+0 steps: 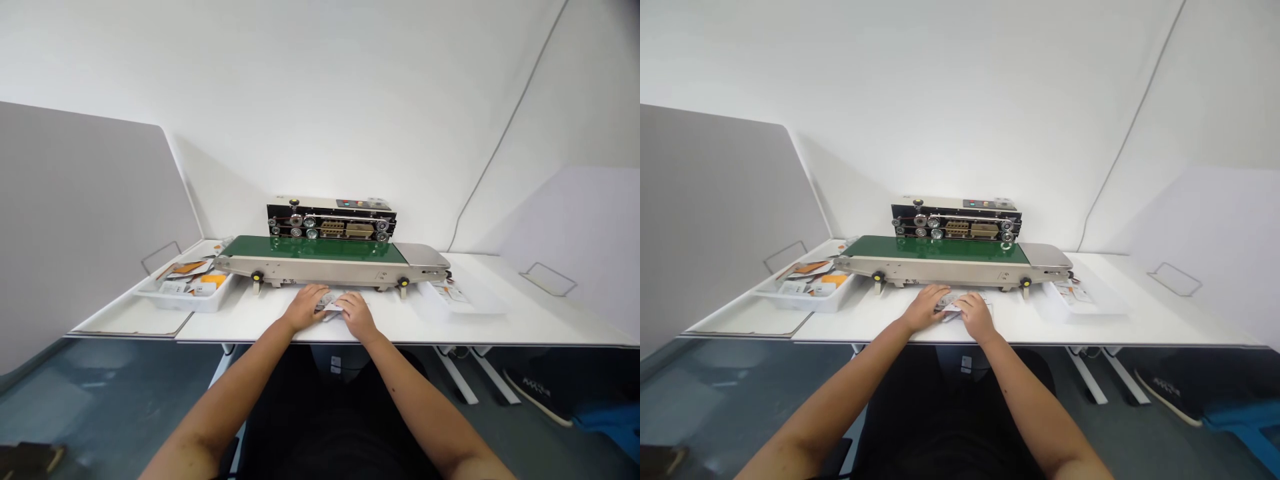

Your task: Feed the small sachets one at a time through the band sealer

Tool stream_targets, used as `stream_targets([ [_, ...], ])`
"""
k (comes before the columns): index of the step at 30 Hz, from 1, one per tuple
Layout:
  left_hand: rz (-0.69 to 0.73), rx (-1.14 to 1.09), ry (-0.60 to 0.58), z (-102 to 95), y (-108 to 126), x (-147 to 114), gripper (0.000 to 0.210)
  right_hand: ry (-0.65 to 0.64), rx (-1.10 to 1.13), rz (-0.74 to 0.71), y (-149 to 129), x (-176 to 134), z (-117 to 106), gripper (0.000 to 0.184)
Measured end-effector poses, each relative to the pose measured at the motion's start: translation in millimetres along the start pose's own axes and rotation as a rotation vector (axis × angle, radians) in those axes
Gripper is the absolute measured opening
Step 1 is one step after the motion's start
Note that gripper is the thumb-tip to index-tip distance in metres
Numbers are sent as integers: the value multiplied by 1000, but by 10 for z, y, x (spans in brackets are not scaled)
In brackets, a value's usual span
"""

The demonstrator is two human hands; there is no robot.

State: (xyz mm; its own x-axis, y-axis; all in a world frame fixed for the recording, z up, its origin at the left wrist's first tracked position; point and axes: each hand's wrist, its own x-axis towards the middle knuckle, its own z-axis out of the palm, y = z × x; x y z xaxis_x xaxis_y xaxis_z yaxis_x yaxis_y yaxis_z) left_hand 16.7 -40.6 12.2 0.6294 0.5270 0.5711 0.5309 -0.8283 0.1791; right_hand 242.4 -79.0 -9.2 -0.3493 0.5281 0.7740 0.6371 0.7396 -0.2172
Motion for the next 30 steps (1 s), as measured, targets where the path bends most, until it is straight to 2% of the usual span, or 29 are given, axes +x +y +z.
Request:
stream_targets([
  [4, 2, -61, -93, -7, 26, -6, 54, -149, -21, 80, -51, 39, 12, 21],
  [6, 15, -107, -146, -33, 50, -5, 51, -196, -4, 90, -99, 52, -13, 20],
  [10, 24, -142, -165, -85, 59, 6, 45, -191, 81, 90, -138, 47, -57, 25],
  [15, 76, -158, -131, -65, -10, 26, 29, -126, 159, 111, -75, 18, -18, 25],
  [19, 55, -127, -107, -15, -54, 21, 27, -57, 103, 92, -76, -1, -15, 30],
  [24, -28, -62, -83, 0, -62, -2, 42, 194, -53, 286, -74, -42, -94, 33],
  [28, -90, -54, -63, -21, -42, -8, 53, 326, -13, 407, -20, -51, -125, 33],
  [30, -115, -69, -59, -29, -36, -9, 58, 342, 49, 458, -5, -44, -120, 31],
])
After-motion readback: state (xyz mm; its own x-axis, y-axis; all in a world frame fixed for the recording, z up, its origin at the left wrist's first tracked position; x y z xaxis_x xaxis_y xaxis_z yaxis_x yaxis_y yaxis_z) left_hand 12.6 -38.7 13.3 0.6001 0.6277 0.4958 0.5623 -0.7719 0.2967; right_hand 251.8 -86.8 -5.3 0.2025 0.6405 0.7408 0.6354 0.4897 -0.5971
